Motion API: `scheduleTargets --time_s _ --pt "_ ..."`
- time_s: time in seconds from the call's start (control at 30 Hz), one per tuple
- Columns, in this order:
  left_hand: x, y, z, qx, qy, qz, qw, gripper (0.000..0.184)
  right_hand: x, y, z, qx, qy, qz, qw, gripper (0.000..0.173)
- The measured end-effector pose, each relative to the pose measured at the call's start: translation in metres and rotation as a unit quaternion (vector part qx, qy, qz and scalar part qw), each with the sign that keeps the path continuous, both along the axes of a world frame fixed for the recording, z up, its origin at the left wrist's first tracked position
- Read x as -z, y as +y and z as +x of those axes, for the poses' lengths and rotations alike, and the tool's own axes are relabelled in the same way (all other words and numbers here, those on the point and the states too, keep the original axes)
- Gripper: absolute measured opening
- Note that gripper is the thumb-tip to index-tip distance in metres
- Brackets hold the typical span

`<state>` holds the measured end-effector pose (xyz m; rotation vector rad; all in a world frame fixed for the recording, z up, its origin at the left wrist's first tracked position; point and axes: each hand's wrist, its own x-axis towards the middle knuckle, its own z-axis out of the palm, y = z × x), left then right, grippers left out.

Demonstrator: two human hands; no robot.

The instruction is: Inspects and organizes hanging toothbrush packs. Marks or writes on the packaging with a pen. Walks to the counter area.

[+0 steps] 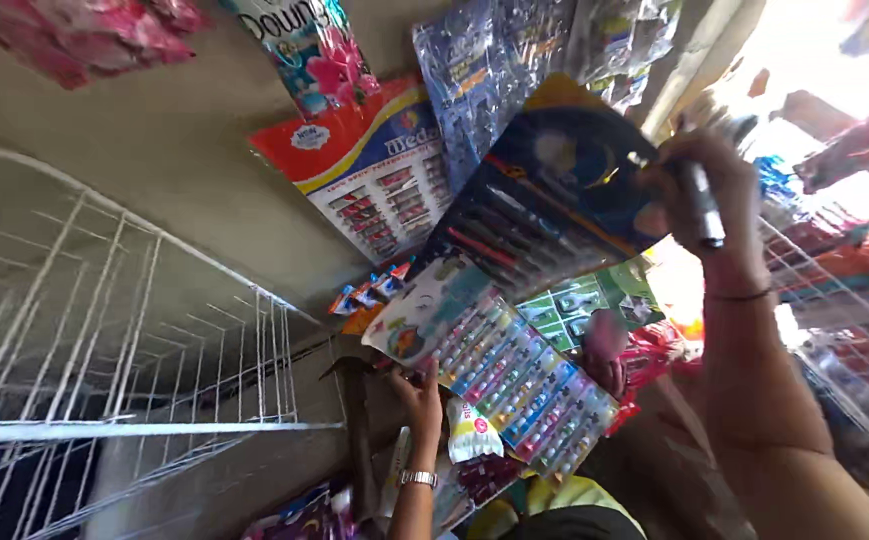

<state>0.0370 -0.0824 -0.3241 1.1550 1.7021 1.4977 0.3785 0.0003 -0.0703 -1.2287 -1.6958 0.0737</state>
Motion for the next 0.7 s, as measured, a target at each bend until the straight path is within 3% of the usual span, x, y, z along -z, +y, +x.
scheduleTargets --time_s 0.17,0.27,0.33,0.4,0.43,0.5,0.57,0.6,0.67,0.7 --pt "0.003 0.019 -0.003 0.005 0.023 -0.048 0.999 0.072 -0.100 -0.042 0.022 -0.109 -0.066 0.068 0.990 0.010" --pt "-0.006 0.035 -0.018 -0.014 0.046 -0.110 0.993 0.083 -0.139 -0.050 0.046 -0.142 -0.101 0.028 0.984 0.013" --pt "-0.031 0.037 -0.026 -0.016 0.051 -0.090 0.994 0.082 -0.154 -0.046 0.079 -0.143 -0.158 -0.001 0.977 0.014" --pt "-0.061 0.032 -0.024 0.077 0.041 -0.015 0.996 0.066 -0.165 -0.031 0.108 -0.158 -0.239 0.021 0.958 0.015" --pt "-0.076 0.025 -0.019 0.167 0.037 0.014 0.985 0.063 -0.173 -0.030 0.098 -0.160 -0.271 0.031 0.949 0.014" --pt "-0.093 0.008 0.000 0.370 0.039 0.054 0.927 0.074 -0.184 -0.033 0.047 -0.158 -0.305 0.014 0.939 0.014" --pt "-0.097 -0.015 0.023 0.504 0.010 0.030 0.863 0.095 -0.172 -0.021 0.002 -0.168 -0.309 -0.061 0.934 0.021" --pt "-0.093 -0.029 0.032 0.520 -0.014 0.004 0.854 0.088 -0.153 -0.001 -0.011 -0.185 -0.311 -0.097 0.927 0.025" --pt "-0.077 -0.051 0.041 0.464 -0.025 -0.063 0.883 0.039 -0.094 0.046 -0.041 -0.226 -0.283 -0.181 0.914 0.031" --pt "-0.065 -0.057 0.042 0.413 -0.014 -0.095 0.905 0.027 -0.057 0.068 -0.059 -0.240 -0.269 -0.225 0.905 0.034"
